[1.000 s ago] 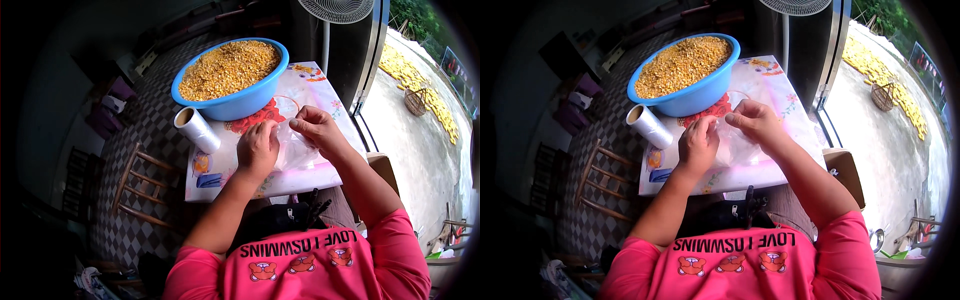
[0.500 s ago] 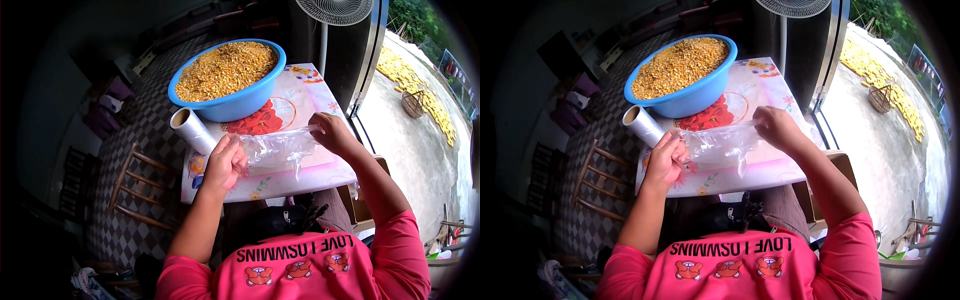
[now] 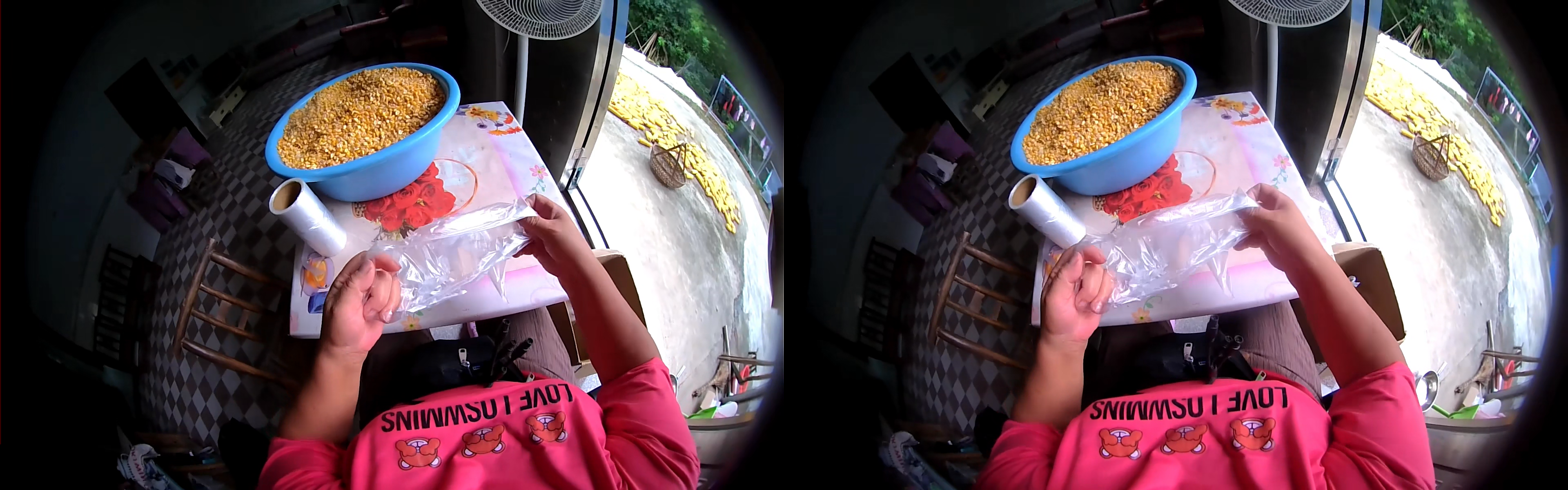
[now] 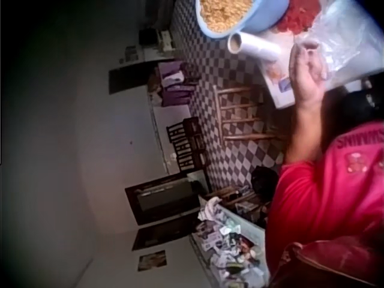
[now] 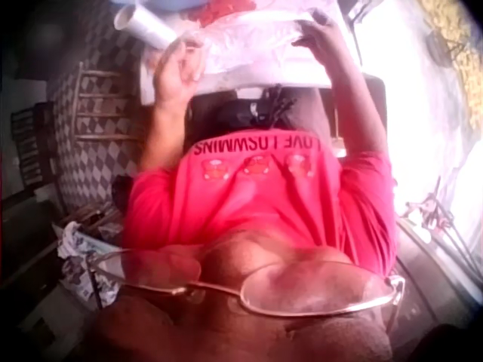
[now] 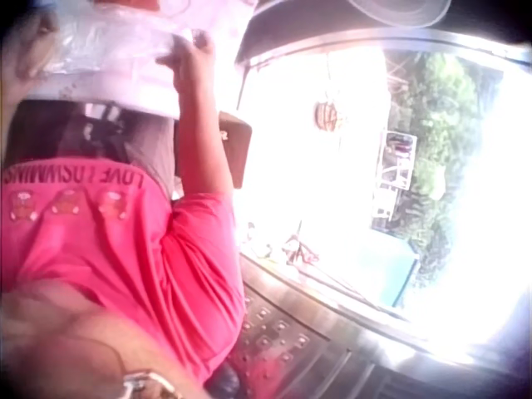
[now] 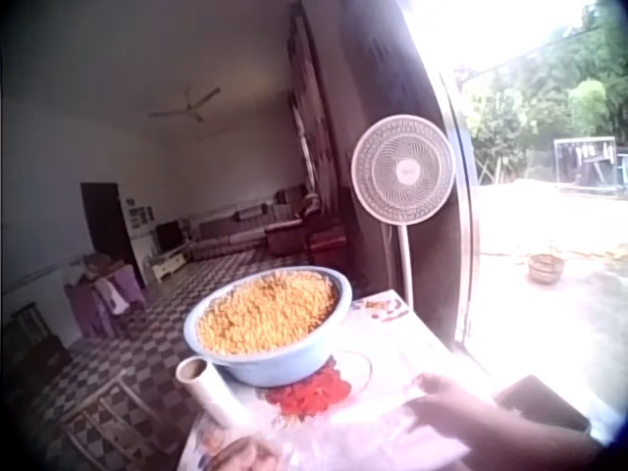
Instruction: The person scoops corn kernels from a large blue bowl into plastic bags by hand, ties the bags, and places them into a cardboard box.
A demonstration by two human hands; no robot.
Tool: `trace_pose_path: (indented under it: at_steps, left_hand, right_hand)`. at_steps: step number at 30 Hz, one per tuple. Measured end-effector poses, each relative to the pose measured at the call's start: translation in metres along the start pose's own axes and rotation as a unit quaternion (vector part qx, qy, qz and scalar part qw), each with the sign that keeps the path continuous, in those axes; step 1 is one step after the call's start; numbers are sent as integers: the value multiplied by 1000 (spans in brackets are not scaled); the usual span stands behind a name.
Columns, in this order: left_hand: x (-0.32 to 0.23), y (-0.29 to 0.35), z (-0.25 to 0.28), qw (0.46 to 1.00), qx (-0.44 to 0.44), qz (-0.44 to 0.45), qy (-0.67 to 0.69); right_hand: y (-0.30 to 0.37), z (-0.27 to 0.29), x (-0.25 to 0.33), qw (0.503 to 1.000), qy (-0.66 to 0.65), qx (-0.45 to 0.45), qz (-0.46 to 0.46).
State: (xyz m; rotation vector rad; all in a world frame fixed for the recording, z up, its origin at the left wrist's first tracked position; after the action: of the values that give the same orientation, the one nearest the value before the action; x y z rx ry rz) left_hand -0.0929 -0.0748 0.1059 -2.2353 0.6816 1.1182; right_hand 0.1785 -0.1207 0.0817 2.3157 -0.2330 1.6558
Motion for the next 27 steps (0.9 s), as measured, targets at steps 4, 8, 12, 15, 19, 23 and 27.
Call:
trace_pose_path:
  at_steps: [4,8,12,15,19,23,27]
  left_hand:
    - [-15,9,-19,995,-68,-13,-74]
    - [-32,20,-43,987,-51,-80,-130]
    - [-52,40,-68,972,-49,-114,-200]
    - [-62,49,-77,960,-40,-155,-228]
    - [-59,39,-73,973,-30,-124,-195]
    - [-51,30,-65,982,-75,-99,-142]
    - [-49,32,-61,967,-125,-122,-188]
  right_hand:
    - [16,-8,4,981,-173,86,-3]
    - [37,-19,19,971,-198,130,25]
    - [62,-32,41,975,-163,132,73]
    - [71,-39,54,980,-103,117,123]
    - [66,-39,55,976,-60,107,178]
    - [49,-33,51,977,30,71,199]
    - [52,-36,57,982,13,114,150]
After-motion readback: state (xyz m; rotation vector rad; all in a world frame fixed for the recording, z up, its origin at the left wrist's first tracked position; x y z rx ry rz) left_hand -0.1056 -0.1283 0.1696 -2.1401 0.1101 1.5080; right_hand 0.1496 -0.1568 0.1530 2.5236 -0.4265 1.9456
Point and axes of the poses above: each hand's wrist, its own y-axis away from the middle knuckle, its own z-axis out of the back of the hand, x = y × z, the point moved 4 cm from there along -y, towards the middle knuckle, and after that the axes turned 2 degrees about -x, right-handed, at the moved point
